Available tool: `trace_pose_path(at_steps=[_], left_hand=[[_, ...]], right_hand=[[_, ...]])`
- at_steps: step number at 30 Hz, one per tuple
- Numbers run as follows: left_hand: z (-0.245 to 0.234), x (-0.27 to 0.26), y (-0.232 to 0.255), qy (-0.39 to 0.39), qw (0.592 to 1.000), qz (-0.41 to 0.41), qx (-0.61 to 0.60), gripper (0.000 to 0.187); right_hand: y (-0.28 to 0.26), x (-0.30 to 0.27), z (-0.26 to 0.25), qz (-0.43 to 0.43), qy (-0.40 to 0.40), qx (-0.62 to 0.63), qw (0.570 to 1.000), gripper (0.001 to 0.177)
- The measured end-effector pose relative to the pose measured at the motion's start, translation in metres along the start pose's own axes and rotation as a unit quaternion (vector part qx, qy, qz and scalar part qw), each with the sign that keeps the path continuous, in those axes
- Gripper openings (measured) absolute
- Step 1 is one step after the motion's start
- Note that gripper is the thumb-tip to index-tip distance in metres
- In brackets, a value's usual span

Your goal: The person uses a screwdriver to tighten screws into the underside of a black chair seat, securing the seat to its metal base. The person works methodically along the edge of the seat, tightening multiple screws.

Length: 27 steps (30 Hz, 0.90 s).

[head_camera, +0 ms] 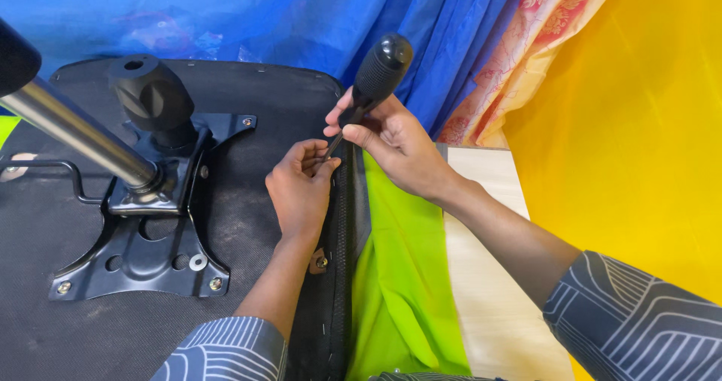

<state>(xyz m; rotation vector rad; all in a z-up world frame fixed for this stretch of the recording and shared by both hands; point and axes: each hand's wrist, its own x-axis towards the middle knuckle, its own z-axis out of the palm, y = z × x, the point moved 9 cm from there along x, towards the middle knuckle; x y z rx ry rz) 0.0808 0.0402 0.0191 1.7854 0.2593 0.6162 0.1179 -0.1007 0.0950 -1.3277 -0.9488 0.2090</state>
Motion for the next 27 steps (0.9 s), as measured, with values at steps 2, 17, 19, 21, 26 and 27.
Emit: trace_pose_path(at_steps=[2,17,19,21,26,27], left_hand=[[-0.001,0.001,0.002,0.001,1.0,0.009,0.012,0.025],[0.0,-0.002,0.004,-0.004,1.0,0.023,0.02,0.023],[0.0,-0.002,0.001,-0.006,1.0,0.018,0.017,0.024],[0.0,-0.002,-0.002,-0.008,1.0,0.016,0.013,0.024],[0.001,-0.001,0.003,-0.009,0.999,0.033,0.017,0.025],[0.002,0.0,0.002,-0.007,1.0,0.023,0.018,0.026]], right_hand=[[-0.002,-0.002,0.001,-0.01,0.002,-0.005,1.0,0.027],[0.012,0.038,-0.014,0.072,-0.013,-0.046,0.996,0.032],[0.008,0.042,-0.015,0.053,0.008,-0.075,0.996,0.035],[0.003,0.042,-0.014,0.032,0.023,-0.11,0.993,0.042],[-0.014,0.045,-0.011,-0.017,0.037,-0.201,0.979,0.059],[-0.013,0.048,-0.011,-0.001,0.035,-0.205,0.978,0.06]])
